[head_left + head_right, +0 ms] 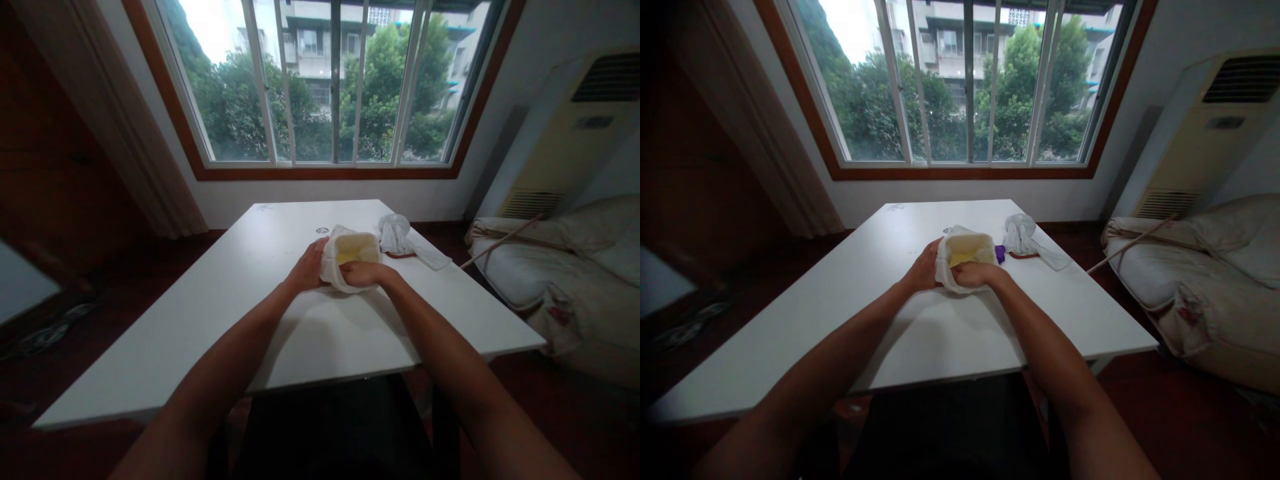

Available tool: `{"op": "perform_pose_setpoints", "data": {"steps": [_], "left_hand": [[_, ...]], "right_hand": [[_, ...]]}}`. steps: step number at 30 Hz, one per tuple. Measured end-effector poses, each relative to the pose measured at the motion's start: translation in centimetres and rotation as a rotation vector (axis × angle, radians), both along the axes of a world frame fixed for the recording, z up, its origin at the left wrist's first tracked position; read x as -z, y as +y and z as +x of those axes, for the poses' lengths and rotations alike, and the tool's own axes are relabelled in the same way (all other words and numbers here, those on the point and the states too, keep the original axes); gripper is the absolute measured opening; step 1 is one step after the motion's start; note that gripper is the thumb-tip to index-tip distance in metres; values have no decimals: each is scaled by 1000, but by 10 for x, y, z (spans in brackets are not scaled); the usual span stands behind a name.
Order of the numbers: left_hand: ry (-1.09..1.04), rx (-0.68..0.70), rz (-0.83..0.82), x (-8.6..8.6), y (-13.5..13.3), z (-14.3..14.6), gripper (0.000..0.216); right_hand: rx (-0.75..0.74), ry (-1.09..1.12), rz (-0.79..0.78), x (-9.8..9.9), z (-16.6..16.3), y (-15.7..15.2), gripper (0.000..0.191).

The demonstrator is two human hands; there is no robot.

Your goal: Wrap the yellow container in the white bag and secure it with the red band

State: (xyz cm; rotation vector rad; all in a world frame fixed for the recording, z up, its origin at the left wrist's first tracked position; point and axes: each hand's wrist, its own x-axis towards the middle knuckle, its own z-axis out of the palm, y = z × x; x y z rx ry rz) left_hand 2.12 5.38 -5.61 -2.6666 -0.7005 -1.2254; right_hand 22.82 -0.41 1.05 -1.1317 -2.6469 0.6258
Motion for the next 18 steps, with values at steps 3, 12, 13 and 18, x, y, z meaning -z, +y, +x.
{"op": "perform_pose_setpoints", "data": {"steps": [3, 12, 13, 18], "left_hand": [[-15, 20, -15, 1, 1, -1, 120], [-13, 41, -90, 0, -2, 1, 113], [-16, 41, -107, 0, -2, 1, 112], [-33, 23, -159, -2, -3, 2, 114]], "right_hand": [[-13, -63, -84, -3, 1, -3, 31], [287, 196, 280, -17, 1, 1, 37], [299, 195, 296, -19, 1, 0, 37], [214, 55, 206, -23, 2, -12, 33]]}}
